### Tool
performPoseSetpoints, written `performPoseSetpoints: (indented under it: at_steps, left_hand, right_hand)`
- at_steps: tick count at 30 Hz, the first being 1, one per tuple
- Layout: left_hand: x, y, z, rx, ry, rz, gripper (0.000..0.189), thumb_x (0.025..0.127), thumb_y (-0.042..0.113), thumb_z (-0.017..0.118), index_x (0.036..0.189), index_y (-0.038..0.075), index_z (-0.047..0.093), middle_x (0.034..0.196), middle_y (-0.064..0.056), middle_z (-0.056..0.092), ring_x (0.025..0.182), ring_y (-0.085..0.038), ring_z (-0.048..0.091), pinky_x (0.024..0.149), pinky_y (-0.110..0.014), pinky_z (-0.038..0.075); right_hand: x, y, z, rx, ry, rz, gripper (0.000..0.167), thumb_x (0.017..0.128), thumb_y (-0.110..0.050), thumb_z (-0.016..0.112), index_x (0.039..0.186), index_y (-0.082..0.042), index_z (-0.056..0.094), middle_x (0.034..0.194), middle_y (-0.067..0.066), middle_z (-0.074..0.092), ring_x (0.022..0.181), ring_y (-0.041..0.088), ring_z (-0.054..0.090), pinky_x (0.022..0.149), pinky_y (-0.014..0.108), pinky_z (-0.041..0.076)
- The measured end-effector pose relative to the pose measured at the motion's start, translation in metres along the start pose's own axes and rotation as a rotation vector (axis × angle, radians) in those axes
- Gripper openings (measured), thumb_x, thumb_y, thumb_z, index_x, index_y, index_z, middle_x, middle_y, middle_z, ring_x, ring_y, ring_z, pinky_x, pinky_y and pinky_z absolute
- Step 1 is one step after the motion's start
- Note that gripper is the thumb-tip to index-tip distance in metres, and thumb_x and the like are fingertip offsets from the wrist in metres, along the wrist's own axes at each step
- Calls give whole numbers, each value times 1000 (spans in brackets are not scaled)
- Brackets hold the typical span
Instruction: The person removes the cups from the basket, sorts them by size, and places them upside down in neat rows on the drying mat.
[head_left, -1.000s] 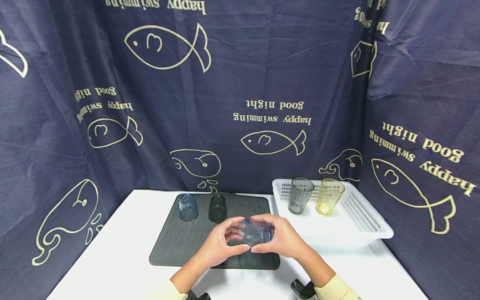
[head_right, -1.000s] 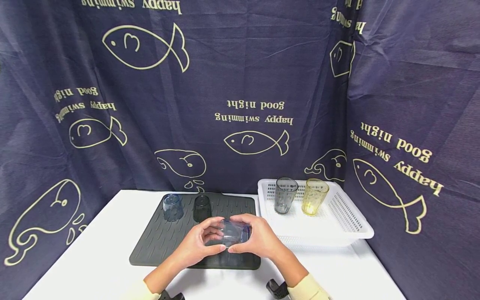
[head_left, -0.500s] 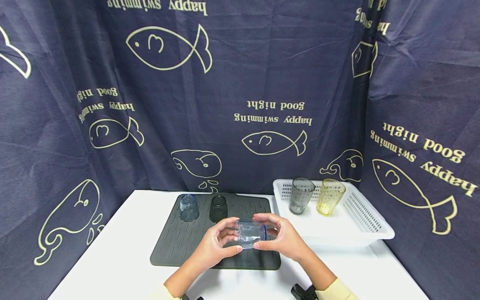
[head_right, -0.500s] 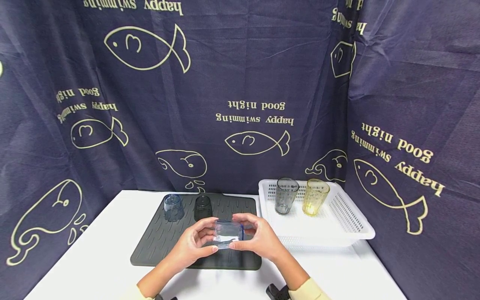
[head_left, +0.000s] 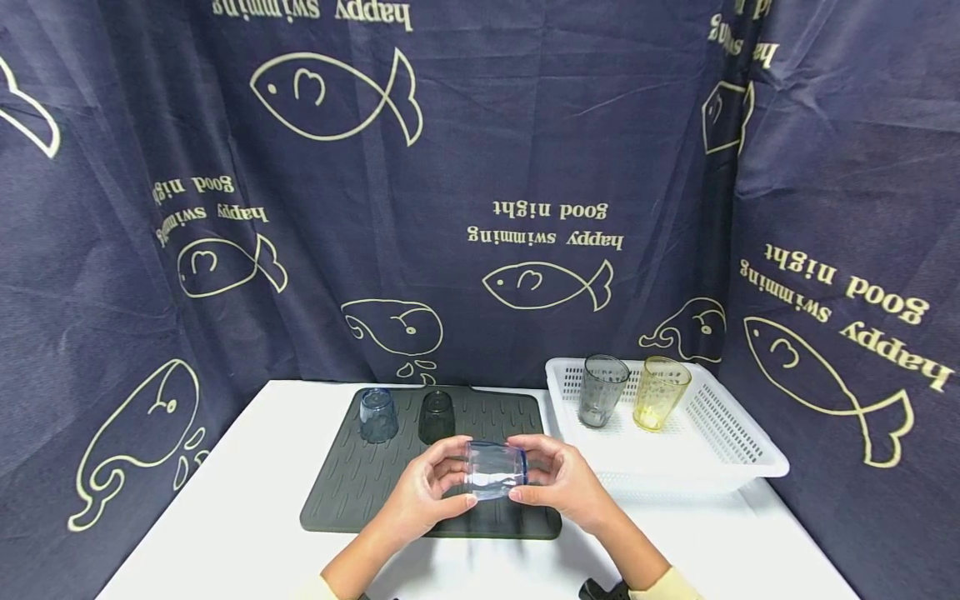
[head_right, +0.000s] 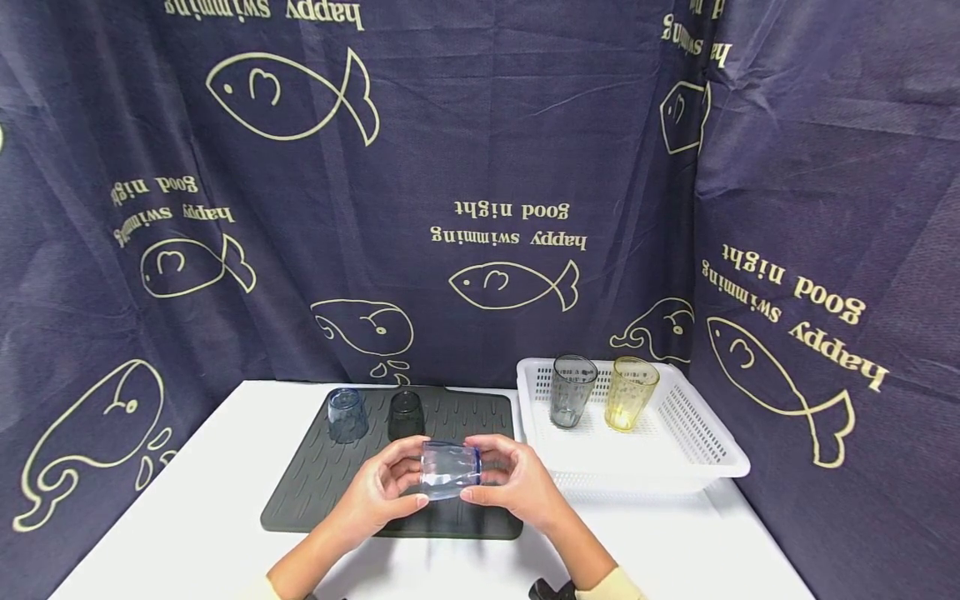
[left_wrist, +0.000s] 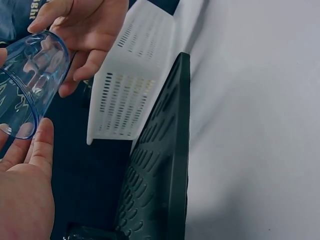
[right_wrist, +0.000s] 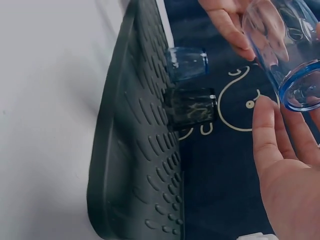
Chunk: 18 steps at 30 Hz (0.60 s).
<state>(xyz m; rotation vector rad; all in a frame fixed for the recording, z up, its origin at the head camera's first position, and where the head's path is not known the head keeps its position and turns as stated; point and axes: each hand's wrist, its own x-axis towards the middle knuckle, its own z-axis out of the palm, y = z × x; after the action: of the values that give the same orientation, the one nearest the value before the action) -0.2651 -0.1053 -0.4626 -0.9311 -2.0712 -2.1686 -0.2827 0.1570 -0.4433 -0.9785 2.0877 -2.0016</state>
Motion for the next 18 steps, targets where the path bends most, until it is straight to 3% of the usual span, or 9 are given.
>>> performPoseSetpoints:
  at_steps: [5,18]
  left_hand:
    - [-1,-1,0,-8,1,0,74,80,-4,80,146,-3,46,138,-28,51,112,-9,63,99,-19,55]
    - [-4,-1,-6,23,13,-38,77,83,-1,80,150,-1,42,142,-25,50,114,-8,62,100,-21,55]
  right_hand:
    - [-1,3,3,84,0,17,71,80,0,85,140,16,49,122,2,68,106,11,70,90,27,61]
    - [3,14,10,136,45,-36,68,80,5,83,136,20,48,123,-4,70,107,10,70,91,27,61]
